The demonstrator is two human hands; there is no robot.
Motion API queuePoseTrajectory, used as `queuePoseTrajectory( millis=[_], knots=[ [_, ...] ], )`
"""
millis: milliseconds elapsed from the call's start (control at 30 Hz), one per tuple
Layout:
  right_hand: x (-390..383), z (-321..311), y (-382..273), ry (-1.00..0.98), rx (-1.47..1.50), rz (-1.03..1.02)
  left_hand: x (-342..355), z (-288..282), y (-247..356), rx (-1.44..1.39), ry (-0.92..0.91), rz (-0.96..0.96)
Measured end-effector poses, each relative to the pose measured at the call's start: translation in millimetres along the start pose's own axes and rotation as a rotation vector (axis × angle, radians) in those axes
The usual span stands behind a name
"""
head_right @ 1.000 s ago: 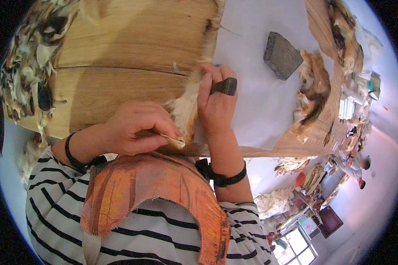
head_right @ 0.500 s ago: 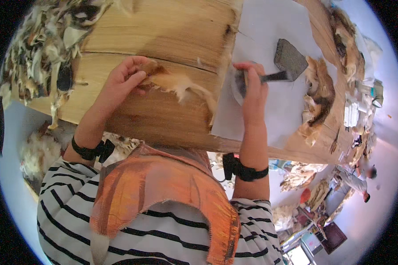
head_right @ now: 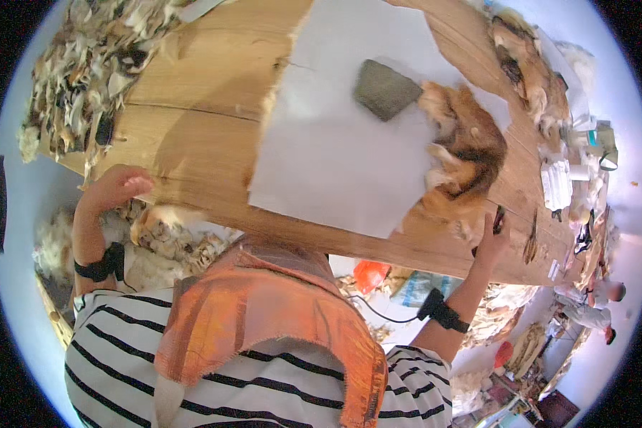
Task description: The recorder uses a needle and thread to sew together pieces of fur and leather on a workshop table.
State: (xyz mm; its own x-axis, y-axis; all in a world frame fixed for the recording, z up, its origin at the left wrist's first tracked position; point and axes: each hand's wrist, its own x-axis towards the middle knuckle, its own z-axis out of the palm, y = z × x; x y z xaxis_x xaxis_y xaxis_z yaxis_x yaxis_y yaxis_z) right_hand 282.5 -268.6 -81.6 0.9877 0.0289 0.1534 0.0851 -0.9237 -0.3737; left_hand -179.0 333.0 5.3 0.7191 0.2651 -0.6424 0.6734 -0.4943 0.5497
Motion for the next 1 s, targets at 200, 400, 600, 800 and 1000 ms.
queuePoseTrajectory(
  millis=[200, 400, 600, 800, 1000],
  knots=[
    [42.8, 9.7, 133.1, -0.064, -0.059, -0.034, 103.0, 48.5, 78.4, -0.300, 0.454, 0.269],
    [58.0, 34.6, 2.5, -0.094, 0.336, -0.275, 223.9, 55.4, 135.0, -0.435, 0.573, 0.158],
    [53.0, 55.4, -48.8, -0.078, 0.269, -0.407, 252.2, 72.3, 152.9, 0.005, 0.744, 0.265],
    [38.7, 28.1, -45.5, -0.268, 0.183, -0.345, 242.7, 58.2, 141.0, -0.077, 0.615, 0.278],
    [64.4, 65.0, -122.3, -0.030, 0.138, -0.540, 237.4, 109.7, 170.8, 0.603, 0.965, 0.426]
  ],
)
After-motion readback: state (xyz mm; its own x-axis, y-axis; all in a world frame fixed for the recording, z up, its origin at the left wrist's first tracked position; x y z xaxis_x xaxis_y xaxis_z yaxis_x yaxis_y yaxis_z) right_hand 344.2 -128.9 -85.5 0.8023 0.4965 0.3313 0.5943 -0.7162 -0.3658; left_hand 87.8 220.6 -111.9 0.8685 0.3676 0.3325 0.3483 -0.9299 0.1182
